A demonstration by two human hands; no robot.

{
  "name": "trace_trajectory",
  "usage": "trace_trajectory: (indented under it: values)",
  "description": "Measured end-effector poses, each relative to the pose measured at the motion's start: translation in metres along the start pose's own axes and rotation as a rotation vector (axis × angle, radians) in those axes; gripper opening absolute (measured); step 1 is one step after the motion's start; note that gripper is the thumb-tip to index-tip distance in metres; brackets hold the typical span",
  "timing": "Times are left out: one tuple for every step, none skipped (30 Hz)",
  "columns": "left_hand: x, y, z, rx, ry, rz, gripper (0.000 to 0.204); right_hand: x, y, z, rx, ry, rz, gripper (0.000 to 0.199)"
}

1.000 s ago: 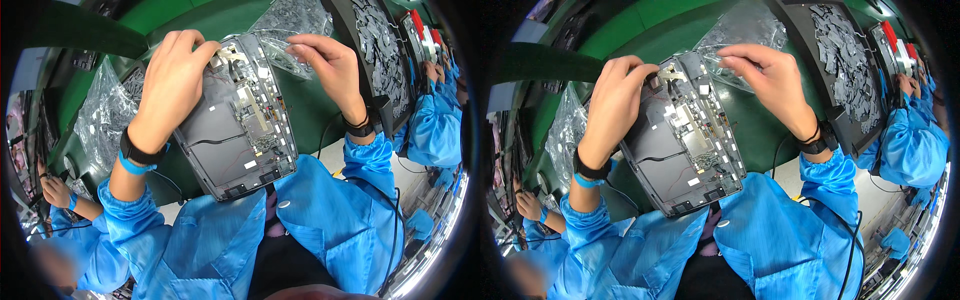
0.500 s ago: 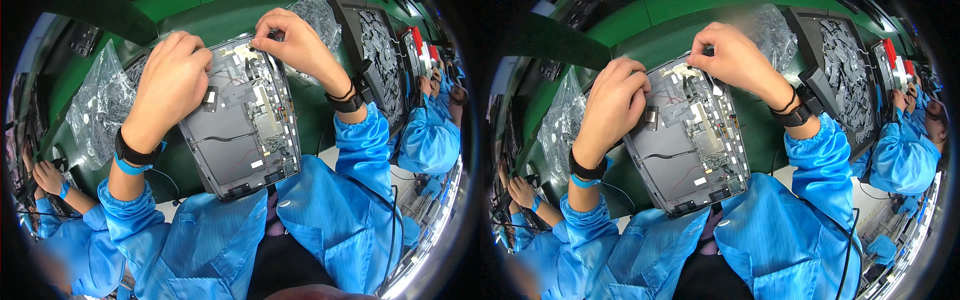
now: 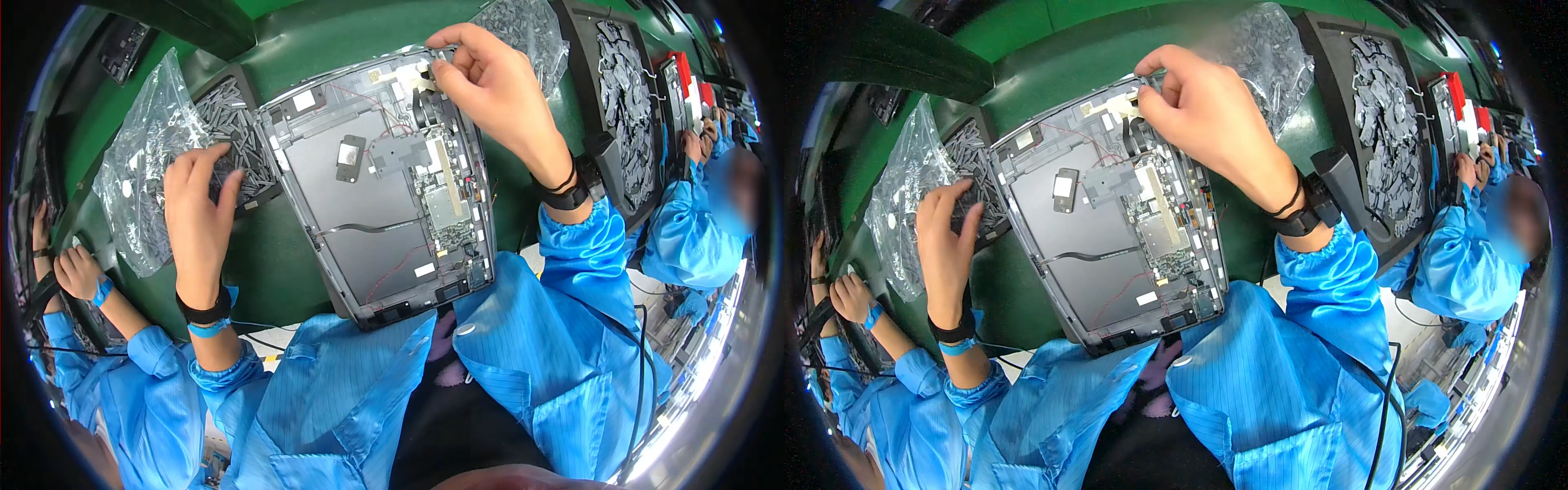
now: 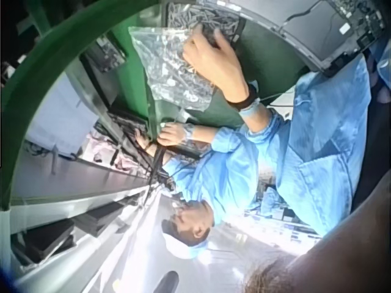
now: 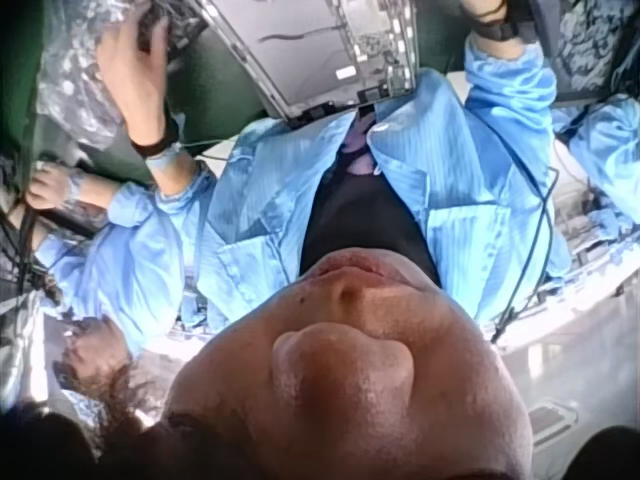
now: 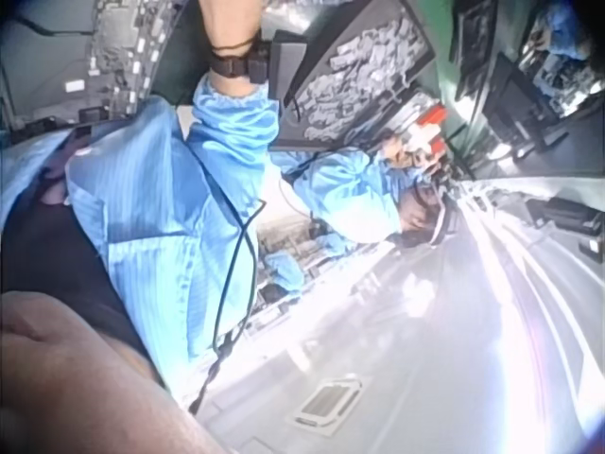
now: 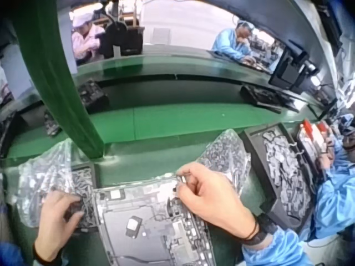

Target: The recorder is seen assembling electronic tablets or similar handheld devices on an industrial assembly line, connecting internal components and managing cables.

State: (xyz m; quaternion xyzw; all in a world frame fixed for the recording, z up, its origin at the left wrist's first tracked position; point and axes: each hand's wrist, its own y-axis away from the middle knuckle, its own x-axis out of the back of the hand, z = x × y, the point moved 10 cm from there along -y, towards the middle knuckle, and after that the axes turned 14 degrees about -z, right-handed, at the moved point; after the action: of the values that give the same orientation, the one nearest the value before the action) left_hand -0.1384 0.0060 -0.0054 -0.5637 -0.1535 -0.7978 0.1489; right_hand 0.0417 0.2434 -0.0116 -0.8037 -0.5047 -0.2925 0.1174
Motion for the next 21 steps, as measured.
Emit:
trace_trajectory:
  values:
    - [-0.001, 0.001, 0.002, 0.002, 0.002, -0.001, 0.027, 0.001, 0.0, -0.008, 0.011, 0.173, 0.027, 0.023]
    - [-0.003, 0.0, 0.006, 0.004, -0.002, -0.015, 0.026, 0.0, 0.0, -0.011, 0.043, 0.225, 0.043, 0.024]
    - [-0.005, 0.0, 0.007, 0.006, -0.006, -0.029, 0.025, 0.001, 0.0, -0.012, 0.042, 0.227, 0.042, 0.024]
    - [-0.005, -0.001, 0.007, 0.005, -0.004, -0.028, 0.025, 0.003, 0.001, -0.011, 0.039, 0.154, 0.04, 0.022]
    - [-0.005, -0.002, 0.008, -0.01, -0.003, -0.029, 0.024, 0.003, 0.001, -0.009, 0.039, 0.079, 0.035, 0.019]
    - [-0.005, -0.003, 0.008, -0.025, -0.001, -0.029, 0.023, 0.006, 0.002, -0.007, 0.042, 0.079, 0.033, 0.019]
    - [-0.004, -0.004, 0.007, -0.022, -0.001, -0.027, 0.023, 0.015, 0.006, -0.015, 0.134, 0.141, 0.103, 0.017]
    - [-0.007, -0.004, 0.005, -0.029, 0.021, -0.04, 0.021, 0.021, 0.01, -0.023, 0.226, 0.204, 0.167, 0.014]
    - [-0.009, -0.003, 0.003, -0.037, 0.043, -0.052, 0.018, 0.022, 0.011, -0.025, 0.229, 0.206, 0.159, 0.014]
    - [-0.009, -0.003, 0.0, -0.03, 0.047, -0.051, 0.018, 0.017, 0.011, -0.037, 0.28, 0.309, 0.098, 0.014]
    - [-0.008, -0.005, 0.001, -0.042, 0.054, -0.046, 0.016, 0.012, 0.013, -0.045, 0.325, 0.412, 0.045, 0.013]
    - [-0.008, -0.006, 0.002, -0.055, 0.061, -0.041, 0.014, 0.009, 0.013, -0.047, 0.331, 0.474, 0.03, 0.014]
    - [-0.009, -0.006, 0.004, -0.059, 0.064, -0.042, 0.014, 0.009, 0.011, -0.046, 0.327, 0.477, 0.031, 0.014]
    - [-0.006, -0.005, 0.003, -0.043, 0.08, -0.01, 0.013, 0.005, 0.009, -0.05, 0.346, 0.566, 0.022, 0.013]
    - [-0.004, -0.004, 0.001, -0.027, 0.096, 0.023, 0.012, 0.002, 0.009, -0.053, 0.364, 0.656, 0.011, 0.012]
    - [-0.004, -0.004, 0.003, -0.029, 0.097, 0.024, 0.012, 0.002, 0.008, -0.056, 0.362, 0.659, 0.013, 0.012]
    - [0.0, -0.003, 0.003, -0.036, 0.111, 0.059, 0.012, -0.004, 0.006, -0.061, 0.37, 0.746, -0.011, 0.008]
    - [0.003, -0.001, 0.004, -0.042, 0.125, 0.094, 0.012, -0.009, 0.005, -0.065, 0.377, 0.834, -0.036, 0.005]
    - [0.004, -0.001, 0.006, -0.041, 0.126, 0.096, 0.012, -0.009, 0.003, -0.066, 0.38, 0.835, -0.036, 0.005]
    - [0.009, 0.0, 0.01, -0.054, 0.146, 0.126, 0.011, -0.012, 0.0, -0.069, 0.415, 0.867, -0.056, 0.005]
    - [0.013, 0.0, 0.013, -0.068, 0.166, 0.156, 0.01, -0.014, -0.003, -0.071, 0.45, 0.899, -0.076, 0.006]
